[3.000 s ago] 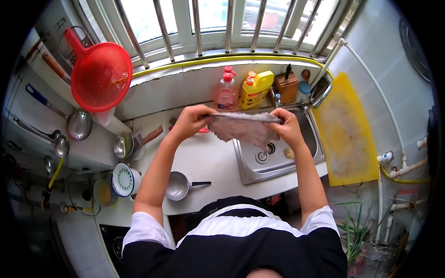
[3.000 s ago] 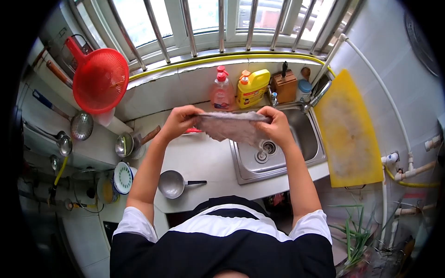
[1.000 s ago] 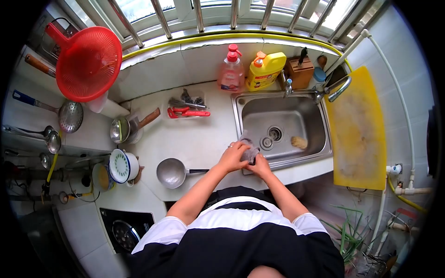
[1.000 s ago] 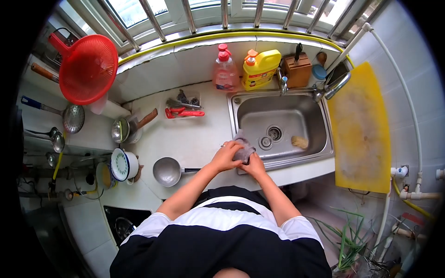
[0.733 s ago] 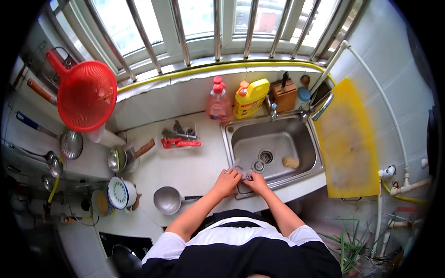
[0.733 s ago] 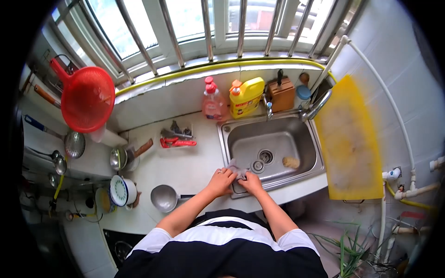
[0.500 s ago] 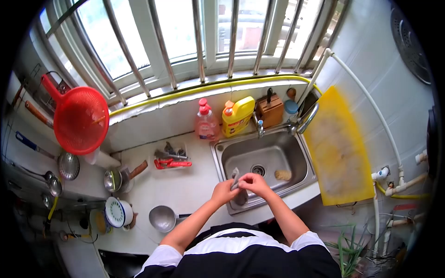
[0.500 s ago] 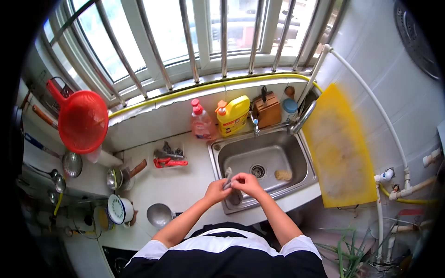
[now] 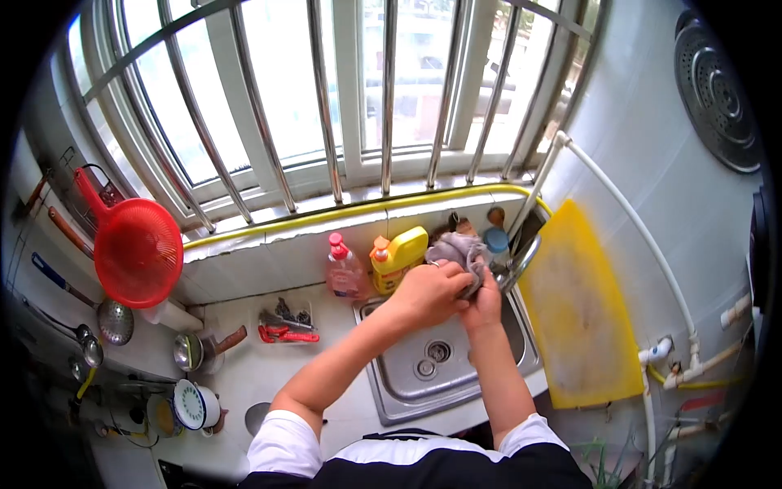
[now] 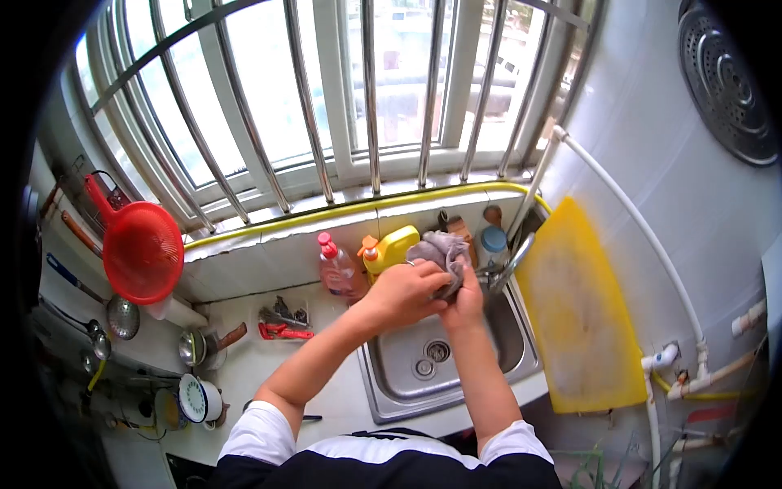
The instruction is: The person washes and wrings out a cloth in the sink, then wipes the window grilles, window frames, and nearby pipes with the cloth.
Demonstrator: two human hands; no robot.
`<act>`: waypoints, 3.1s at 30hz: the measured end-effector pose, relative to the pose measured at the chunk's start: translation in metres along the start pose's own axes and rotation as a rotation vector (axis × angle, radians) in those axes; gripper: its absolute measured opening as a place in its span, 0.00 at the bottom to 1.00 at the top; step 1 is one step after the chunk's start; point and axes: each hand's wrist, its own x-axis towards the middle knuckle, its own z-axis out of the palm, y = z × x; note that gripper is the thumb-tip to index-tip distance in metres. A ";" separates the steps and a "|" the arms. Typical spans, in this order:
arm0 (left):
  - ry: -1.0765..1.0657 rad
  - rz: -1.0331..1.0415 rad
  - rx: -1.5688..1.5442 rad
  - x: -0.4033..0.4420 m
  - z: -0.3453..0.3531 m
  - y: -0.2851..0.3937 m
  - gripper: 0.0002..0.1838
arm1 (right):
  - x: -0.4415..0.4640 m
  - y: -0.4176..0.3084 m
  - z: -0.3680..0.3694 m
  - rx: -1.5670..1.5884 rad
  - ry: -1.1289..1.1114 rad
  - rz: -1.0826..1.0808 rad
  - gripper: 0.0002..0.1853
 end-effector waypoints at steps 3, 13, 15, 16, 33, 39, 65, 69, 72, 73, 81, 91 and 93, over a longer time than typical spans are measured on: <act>0.350 -0.063 -0.135 0.017 -0.049 -0.027 0.16 | 0.022 -0.048 0.020 -0.067 -0.021 -0.147 0.23; 1.004 -0.501 0.339 0.093 -0.175 -0.211 0.29 | 0.166 -0.158 -0.014 -0.436 0.168 -0.660 0.16; 1.016 -0.455 0.075 0.107 -0.167 -0.249 0.15 | 0.208 -0.157 -0.024 -0.479 0.271 -0.799 0.15; 1.096 -0.387 0.015 0.111 -0.162 -0.251 0.13 | 0.228 -0.152 -0.027 -0.488 0.306 -0.877 0.14; 1.120 -0.162 0.055 0.105 -0.154 -0.262 0.13 | 0.313 -0.120 -0.097 -2.514 0.347 -0.964 0.13; 1.116 -0.170 0.062 0.102 -0.153 -0.267 0.14 | 0.311 -0.111 -0.085 -2.139 0.289 -1.011 0.13; 1.091 -0.239 -0.116 0.105 -0.150 -0.243 0.15 | 0.346 -0.231 -0.136 -1.003 0.261 -0.568 0.18; 1.082 -0.208 -0.096 0.103 -0.151 -0.245 0.15 | 0.343 -0.226 -0.125 -1.164 0.090 -0.279 0.12; 1.074 -0.201 -0.091 0.104 -0.151 -0.245 0.15 | 0.341 -0.225 -0.127 -1.755 -0.088 -0.582 0.11; 1.080 -0.205 -0.090 0.104 -0.150 -0.245 0.15 | 0.340 -0.224 -0.125 -1.695 -0.096 -0.586 0.10; 1.081 -0.230 -0.089 0.102 -0.151 -0.247 0.16 | 0.308 -0.210 -0.058 -1.789 0.254 -0.504 0.08; 1.070 -0.205 -0.086 0.101 -0.149 -0.252 0.14 | 0.320 -0.198 -0.134 -2.736 0.505 -0.184 0.17; 1.082 -0.198 -0.103 0.101 -0.150 -0.253 0.14 | 0.320 -0.199 -0.130 -2.761 0.438 -0.143 0.17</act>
